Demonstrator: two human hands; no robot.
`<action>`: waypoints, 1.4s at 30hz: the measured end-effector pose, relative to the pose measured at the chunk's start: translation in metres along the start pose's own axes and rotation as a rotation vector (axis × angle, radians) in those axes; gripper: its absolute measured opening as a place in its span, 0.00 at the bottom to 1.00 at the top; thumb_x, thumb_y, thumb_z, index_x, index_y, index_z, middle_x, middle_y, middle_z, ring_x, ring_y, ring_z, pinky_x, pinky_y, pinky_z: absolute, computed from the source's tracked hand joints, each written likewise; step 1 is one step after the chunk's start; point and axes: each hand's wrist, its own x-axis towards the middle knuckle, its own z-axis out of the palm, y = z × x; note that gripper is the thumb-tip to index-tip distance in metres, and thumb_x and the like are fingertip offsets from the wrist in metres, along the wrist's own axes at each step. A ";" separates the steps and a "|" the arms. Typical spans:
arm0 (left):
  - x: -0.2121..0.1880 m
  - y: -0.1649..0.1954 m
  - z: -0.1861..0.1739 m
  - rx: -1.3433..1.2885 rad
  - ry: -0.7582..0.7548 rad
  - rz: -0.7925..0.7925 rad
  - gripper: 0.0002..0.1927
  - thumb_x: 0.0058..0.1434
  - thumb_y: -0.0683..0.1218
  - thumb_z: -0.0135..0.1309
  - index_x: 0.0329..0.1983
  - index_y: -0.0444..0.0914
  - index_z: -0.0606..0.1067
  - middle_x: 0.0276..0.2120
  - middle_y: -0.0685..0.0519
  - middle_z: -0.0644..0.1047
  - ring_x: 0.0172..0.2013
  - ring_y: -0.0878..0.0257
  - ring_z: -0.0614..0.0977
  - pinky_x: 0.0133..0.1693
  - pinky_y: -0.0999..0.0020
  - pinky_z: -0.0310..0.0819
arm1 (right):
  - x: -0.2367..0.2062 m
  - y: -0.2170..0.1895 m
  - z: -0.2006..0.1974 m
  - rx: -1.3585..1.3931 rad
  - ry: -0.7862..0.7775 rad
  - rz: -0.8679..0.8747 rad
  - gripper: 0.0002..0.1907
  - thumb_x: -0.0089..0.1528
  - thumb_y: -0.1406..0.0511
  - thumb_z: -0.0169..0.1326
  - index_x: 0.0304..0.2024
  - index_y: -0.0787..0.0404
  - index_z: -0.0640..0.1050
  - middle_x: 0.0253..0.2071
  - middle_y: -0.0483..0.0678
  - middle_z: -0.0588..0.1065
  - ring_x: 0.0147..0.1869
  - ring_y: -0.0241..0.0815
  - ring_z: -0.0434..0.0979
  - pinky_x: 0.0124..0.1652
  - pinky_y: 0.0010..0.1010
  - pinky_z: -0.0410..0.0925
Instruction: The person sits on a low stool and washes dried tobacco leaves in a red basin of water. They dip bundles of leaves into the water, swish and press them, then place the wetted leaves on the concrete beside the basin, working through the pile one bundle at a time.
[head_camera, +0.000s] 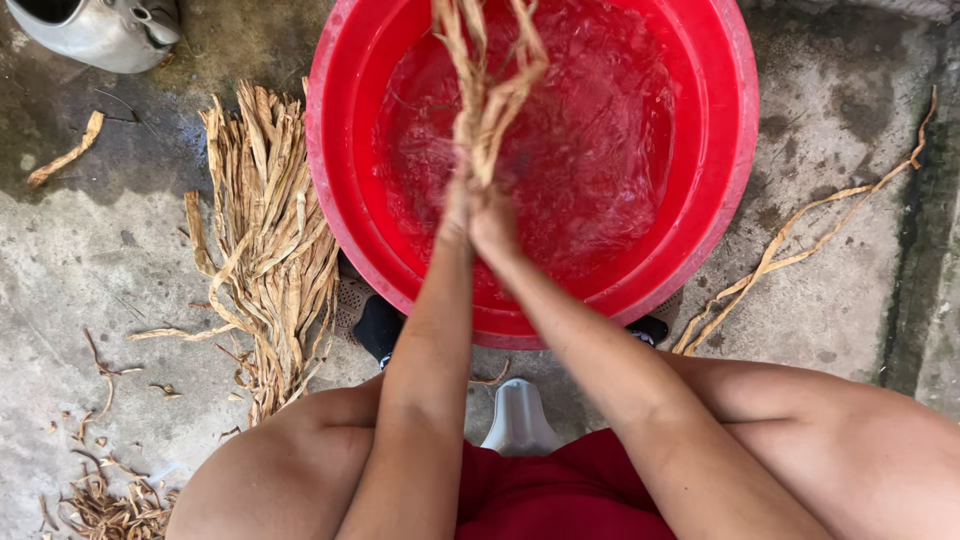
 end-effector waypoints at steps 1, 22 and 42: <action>0.002 0.007 -0.006 -0.042 0.015 0.029 0.29 0.63 0.68 0.37 0.61 0.50 0.66 0.52 0.55 0.73 0.53 0.50 0.74 0.46 0.42 0.69 | -0.007 -0.004 0.009 0.031 0.002 -0.294 0.28 0.77 0.52 0.34 0.63 0.71 0.66 0.59 0.59 0.64 0.27 0.33 0.72 0.18 0.22 0.69; 0.017 -0.021 0.001 -0.040 -0.382 0.185 0.48 0.65 0.66 0.49 0.77 0.31 0.55 0.70 0.34 0.62 0.67 0.45 0.64 0.68 0.47 0.58 | 0.026 -0.002 -0.025 0.035 -0.009 0.417 0.27 0.69 0.51 0.35 0.63 0.58 0.67 0.42 0.53 0.75 0.34 0.58 0.75 0.37 0.60 0.72; 0.019 -0.038 0.015 1.418 -0.327 0.033 0.40 0.68 0.61 0.51 0.73 0.34 0.55 0.70 0.36 0.59 0.69 0.44 0.61 0.67 0.47 0.55 | 0.078 0.031 -0.080 -0.275 -0.332 0.582 0.33 0.62 0.43 0.58 0.59 0.58 0.76 0.38 0.46 0.80 0.39 0.39 0.80 0.43 0.34 0.76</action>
